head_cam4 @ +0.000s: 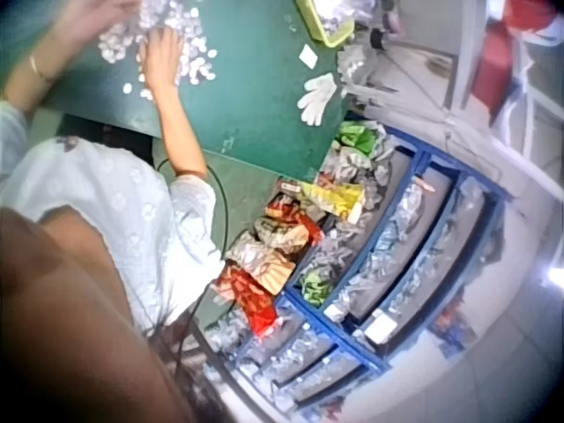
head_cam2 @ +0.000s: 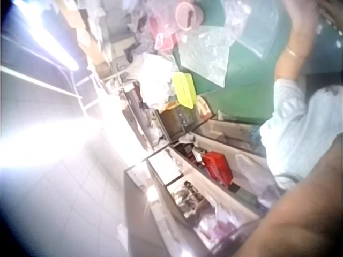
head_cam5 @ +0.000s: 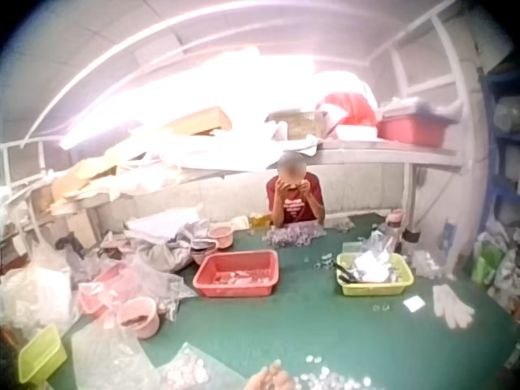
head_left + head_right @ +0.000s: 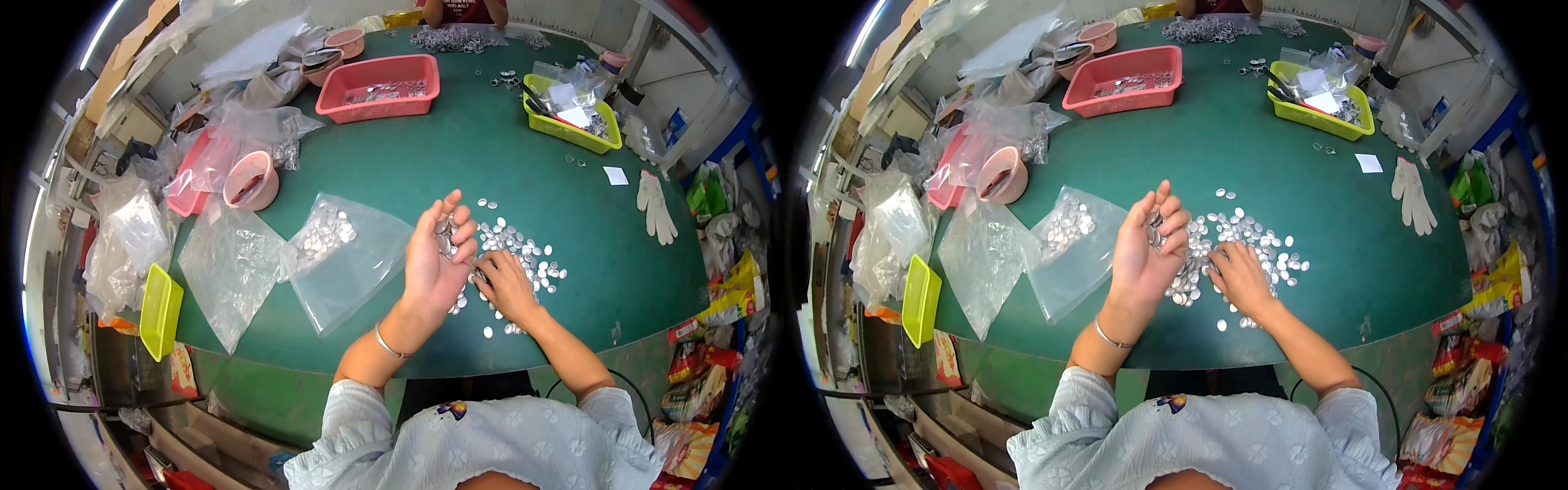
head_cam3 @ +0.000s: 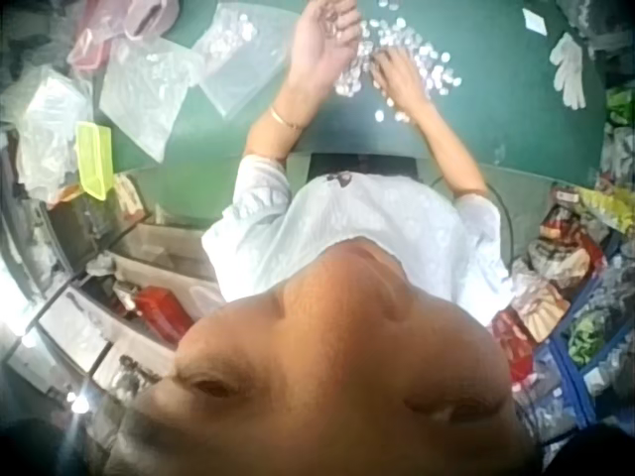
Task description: The person repeatedly picks up small silver metal discs from a pile on a green table, inspects them by turning them over in their hands, and places them into a clear plastic bag. The person also occasionally gathers the pile of discs on the table with both hands.
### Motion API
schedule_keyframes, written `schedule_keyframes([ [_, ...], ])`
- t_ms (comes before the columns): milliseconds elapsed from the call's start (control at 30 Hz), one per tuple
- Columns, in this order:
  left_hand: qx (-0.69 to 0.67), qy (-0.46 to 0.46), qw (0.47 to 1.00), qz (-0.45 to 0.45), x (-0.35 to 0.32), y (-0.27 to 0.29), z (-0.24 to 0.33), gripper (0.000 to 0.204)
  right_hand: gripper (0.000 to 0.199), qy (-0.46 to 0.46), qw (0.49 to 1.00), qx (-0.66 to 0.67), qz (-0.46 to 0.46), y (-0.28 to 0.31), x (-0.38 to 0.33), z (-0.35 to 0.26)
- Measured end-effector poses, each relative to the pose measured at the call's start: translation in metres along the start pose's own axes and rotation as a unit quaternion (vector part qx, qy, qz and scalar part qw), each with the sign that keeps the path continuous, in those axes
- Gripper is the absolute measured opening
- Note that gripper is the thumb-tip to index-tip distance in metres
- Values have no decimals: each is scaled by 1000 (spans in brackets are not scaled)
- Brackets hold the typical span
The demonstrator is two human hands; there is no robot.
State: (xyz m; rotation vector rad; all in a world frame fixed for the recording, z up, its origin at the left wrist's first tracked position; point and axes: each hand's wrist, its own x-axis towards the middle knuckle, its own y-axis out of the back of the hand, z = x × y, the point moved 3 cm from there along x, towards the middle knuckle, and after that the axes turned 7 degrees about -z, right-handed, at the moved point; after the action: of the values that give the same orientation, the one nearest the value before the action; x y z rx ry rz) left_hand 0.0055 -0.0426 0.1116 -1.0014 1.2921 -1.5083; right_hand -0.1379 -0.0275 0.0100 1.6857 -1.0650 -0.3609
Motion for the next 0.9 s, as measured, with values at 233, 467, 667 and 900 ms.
schedule_keyframes([
  [233, 45, 50, 996, 58, 0, 6, -23, 23, 23, -2, 1000, -9, 13, -1, 2, 1],
  [467, 82, 55, 986, 132, -5, 35, -52, 30, 19, -7, 993, 107, 51, -3, 3, 5],
  [667, 85, -95, 969, 212, -36, 69, -29, 35, 14, 16, 996, 75, 46, -4, 3, 10],
  [900, 194, -227, 929, 219, -96, 69, 7, 43, 13, 13, 993, 100, 57, -6, 2, 17],
])
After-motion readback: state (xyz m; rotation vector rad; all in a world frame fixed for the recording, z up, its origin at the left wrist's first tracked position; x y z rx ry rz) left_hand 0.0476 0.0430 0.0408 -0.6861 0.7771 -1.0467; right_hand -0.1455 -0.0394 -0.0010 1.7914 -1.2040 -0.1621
